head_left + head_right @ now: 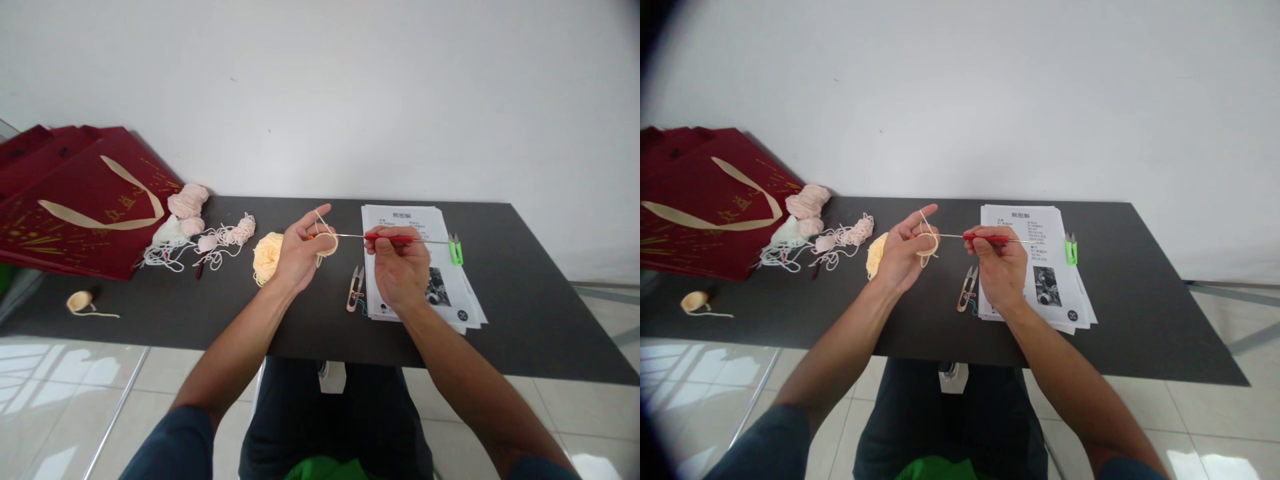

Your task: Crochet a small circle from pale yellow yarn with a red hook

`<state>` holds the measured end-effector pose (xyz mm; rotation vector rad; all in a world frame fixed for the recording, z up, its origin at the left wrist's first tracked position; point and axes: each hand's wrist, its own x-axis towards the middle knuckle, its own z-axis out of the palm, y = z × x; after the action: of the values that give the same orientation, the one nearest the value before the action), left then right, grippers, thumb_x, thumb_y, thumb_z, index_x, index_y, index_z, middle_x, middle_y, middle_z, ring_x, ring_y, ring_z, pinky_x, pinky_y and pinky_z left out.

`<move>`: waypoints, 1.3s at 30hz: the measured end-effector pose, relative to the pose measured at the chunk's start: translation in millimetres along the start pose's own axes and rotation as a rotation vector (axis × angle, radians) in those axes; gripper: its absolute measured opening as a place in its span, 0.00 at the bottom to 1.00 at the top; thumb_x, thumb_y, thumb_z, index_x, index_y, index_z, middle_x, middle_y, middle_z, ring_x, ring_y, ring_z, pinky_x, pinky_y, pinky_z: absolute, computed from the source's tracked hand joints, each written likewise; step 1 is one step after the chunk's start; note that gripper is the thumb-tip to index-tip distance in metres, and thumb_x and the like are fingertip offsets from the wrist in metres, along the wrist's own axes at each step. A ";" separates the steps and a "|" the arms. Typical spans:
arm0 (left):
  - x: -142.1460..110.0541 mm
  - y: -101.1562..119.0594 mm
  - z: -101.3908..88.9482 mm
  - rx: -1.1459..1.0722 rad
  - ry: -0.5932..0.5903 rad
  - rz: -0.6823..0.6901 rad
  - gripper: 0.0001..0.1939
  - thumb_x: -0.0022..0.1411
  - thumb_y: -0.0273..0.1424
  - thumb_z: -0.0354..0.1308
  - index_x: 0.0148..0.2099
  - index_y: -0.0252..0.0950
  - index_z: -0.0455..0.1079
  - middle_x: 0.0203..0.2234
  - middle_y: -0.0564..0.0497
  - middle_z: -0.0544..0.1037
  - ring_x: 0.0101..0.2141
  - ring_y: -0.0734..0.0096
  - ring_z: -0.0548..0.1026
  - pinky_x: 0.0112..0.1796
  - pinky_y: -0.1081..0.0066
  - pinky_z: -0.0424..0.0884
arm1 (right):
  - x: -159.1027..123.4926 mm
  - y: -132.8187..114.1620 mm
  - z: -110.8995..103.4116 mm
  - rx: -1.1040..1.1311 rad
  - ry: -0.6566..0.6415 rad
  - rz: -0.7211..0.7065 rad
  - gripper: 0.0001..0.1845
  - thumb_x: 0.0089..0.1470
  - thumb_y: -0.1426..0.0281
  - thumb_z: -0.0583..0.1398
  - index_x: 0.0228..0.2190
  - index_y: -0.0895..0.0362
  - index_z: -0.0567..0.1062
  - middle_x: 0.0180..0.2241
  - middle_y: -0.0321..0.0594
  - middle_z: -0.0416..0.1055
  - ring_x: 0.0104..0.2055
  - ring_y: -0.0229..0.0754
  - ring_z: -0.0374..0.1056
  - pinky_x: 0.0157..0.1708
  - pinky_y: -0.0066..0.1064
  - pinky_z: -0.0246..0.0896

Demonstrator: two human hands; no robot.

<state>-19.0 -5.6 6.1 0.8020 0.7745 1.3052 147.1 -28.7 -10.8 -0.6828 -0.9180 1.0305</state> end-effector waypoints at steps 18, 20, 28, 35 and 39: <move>2.3 0.5 -9.1 -0.124 -0.226 -0.105 0.23 0.45 0.22 0.65 0.47 0.34 0.82 0.20 0.54 0.72 0.21 0.76 0.65 0.24 0.72 0.58 | 4.5 -3.6 -4.6 0.111 -0.097 0.210 0.12 0.49 0.64 0.75 0.32 0.50 0.79 0.33 0.32 0.80 0.30 0.33 0.72 0.30 0.26 0.72; 1.8 -1.2 -7.6 -0.096 -0.208 -0.075 0.20 0.46 0.23 0.70 0.45 0.37 0.82 0.21 0.54 0.74 0.22 0.77 0.66 0.24 0.73 0.57 | 5.0 -2.4 -4.6 0.171 -0.090 0.289 0.12 0.49 0.64 0.76 0.32 0.49 0.79 0.34 0.31 0.81 0.31 0.31 0.74 0.31 0.23 0.74; 2.9 -8.6 -5.0 -0.038 -0.089 0.050 0.18 0.45 0.26 0.76 0.42 0.38 0.83 0.24 0.55 0.75 0.27 0.78 0.71 0.32 0.74 0.66 | 4.8 0.9 -2.2 0.175 -0.050 0.373 0.09 0.52 0.64 0.74 0.33 0.51 0.81 0.37 0.31 0.83 0.34 0.29 0.78 0.38 0.18 0.78; 0.6 -7.0 -4.0 0.007 -0.031 0.146 0.17 0.47 0.25 0.73 0.42 0.39 0.82 0.24 0.55 0.75 0.24 0.79 0.67 0.28 0.74 0.64 | 6.0 2.2 -4.2 0.149 -0.020 0.308 0.09 0.53 0.65 0.74 0.33 0.51 0.80 0.35 0.31 0.82 0.33 0.30 0.76 0.35 0.20 0.76; -1.1 -7.4 -4.1 0.064 -0.002 0.236 0.18 0.48 0.25 0.72 0.44 0.40 0.82 0.27 0.55 0.77 0.26 0.78 0.69 0.30 0.75 0.65 | 5.7 1.5 -3.8 0.160 -0.005 0.267 0.09 0.52 0.66 0.74 0.32 0.50 0.79 0.35 0.31 0.81 0.33 0.31 0.74 0.34 0.22 0.75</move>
<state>-18.8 -7.0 -2.2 0.9684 0.7392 1.4948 151.1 -23.0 -12.0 -0.6795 -0.7515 1.3288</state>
